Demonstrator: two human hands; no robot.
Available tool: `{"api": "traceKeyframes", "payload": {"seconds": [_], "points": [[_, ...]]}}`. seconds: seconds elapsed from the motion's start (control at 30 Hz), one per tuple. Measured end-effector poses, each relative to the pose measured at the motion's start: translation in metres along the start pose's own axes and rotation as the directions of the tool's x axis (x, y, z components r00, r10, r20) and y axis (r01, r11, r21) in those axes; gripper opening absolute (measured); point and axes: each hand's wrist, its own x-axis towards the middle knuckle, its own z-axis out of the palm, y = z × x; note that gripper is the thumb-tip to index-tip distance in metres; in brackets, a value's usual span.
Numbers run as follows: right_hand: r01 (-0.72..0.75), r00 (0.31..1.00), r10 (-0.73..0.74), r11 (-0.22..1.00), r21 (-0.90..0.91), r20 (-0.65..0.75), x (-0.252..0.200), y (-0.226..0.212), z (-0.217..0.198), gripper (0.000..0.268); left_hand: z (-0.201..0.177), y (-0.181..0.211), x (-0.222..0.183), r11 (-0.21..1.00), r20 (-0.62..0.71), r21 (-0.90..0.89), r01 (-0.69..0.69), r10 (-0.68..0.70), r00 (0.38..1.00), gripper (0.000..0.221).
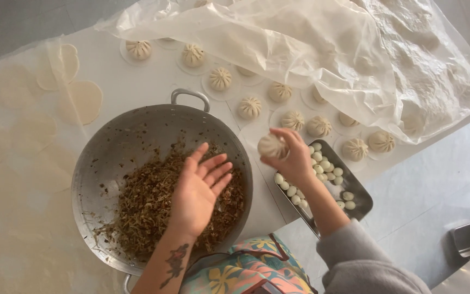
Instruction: Assembling dumplings by filling dough wrappers with a meat mixture and a small egg, then pleating the edges to seal them.
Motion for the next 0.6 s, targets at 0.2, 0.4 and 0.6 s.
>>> {"api": "traceKeyframes", "payload": {"seconds": [0.2, 0.4, 0.6], "points": [[-0.314, 0.927, 0.345, 0.927, -0.204, 0.146, 0.038, 0.079, 0.065, 0.079, -0.011, 0.012, -0.021, 0.983, -0.090, -0.124, -0.133, 0.122, 0.988, 0.056], [-0.312, 0.902, 0.377, 0.906, -0.287, 0.209, 0.034, 0.074, 0.051, 0.082, -0.032, 0.003, -0.022, 0.976, -0.111, -0.141, -0.166, 0.151, 0.982, 0.051], [-0.356, 0.928, 0.252, 0.814, -0.458, -0.274, -0.059, 0.131, -0.080, 0.041, -0.066, 0.009, -0.026, 0.911, 0.002, -0.155, -0.382, 0.387, 0.922, 0.040]]}}
